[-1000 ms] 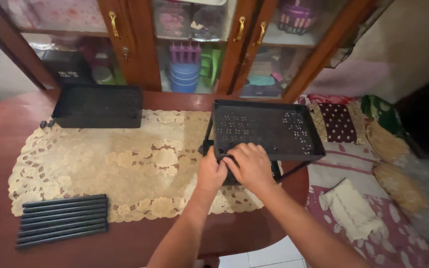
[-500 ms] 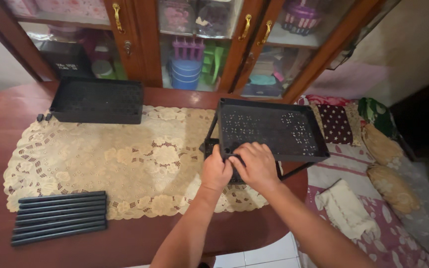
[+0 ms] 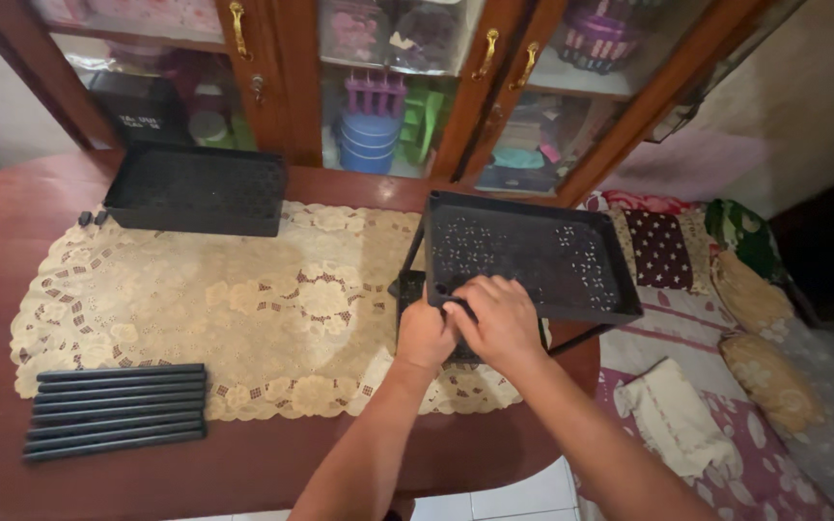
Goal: The person assembles a black plastic three-tiered shelf by inserting vertical poles into the corners of the trays. They repeatedly insert and remove the poles to adjust the fit, stacking the trays on a table covered with a lace cloth.
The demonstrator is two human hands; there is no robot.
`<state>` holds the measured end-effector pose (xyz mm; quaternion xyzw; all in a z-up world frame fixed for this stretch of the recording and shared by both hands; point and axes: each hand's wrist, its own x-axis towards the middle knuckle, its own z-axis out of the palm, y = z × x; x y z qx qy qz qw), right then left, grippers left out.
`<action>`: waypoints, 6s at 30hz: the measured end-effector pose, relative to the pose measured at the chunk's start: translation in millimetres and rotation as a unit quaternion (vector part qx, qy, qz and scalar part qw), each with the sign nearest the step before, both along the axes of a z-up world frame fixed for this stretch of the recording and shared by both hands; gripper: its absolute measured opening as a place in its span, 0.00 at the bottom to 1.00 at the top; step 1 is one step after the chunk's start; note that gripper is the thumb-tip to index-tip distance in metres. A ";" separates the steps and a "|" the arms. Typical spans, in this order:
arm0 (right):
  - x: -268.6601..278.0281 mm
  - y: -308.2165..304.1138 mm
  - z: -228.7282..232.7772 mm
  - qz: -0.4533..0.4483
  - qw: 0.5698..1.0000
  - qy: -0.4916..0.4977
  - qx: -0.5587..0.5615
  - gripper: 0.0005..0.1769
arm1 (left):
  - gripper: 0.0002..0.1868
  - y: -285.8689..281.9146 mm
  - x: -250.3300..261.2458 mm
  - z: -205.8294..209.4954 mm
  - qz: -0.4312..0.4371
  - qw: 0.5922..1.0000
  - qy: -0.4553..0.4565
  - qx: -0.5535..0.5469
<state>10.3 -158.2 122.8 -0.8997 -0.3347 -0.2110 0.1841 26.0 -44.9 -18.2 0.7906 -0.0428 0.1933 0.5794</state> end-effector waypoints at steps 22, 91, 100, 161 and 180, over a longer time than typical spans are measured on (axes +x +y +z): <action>-2.1 -1.2 5.2 -0.024 0.999 0.034 0.004 0.13 | 0.20 42.0 -30.1 20.9 -0.066 0.998 0.000 0.002; 197.1 58.8 -1.8 -0.145 0.940 0.274 -0.140 0.22 | 0.15 33.8 161.9 -40.4 -0.136 0.966 0.077 -0.205; 195.1 59.3 1.1 -0.149 0.940 0.281 -0.122 0.21 | 0.15 32.2 167.9 -53.4 -0.127 0.975 0.041 -0.178; -20.9 -74.9 -36.8 -0.034 0.751 0.346 0.562 0.10 | 0.23 74.6 74.8 54.4 -0.072 0.960 0.246 -0.109; -74.2 -101.5 -108.7 -0.190 0.661 0.207 0.696 0.16 | 0.24 63.1 1.7 149.7 0.032 0.995 0.041 0.083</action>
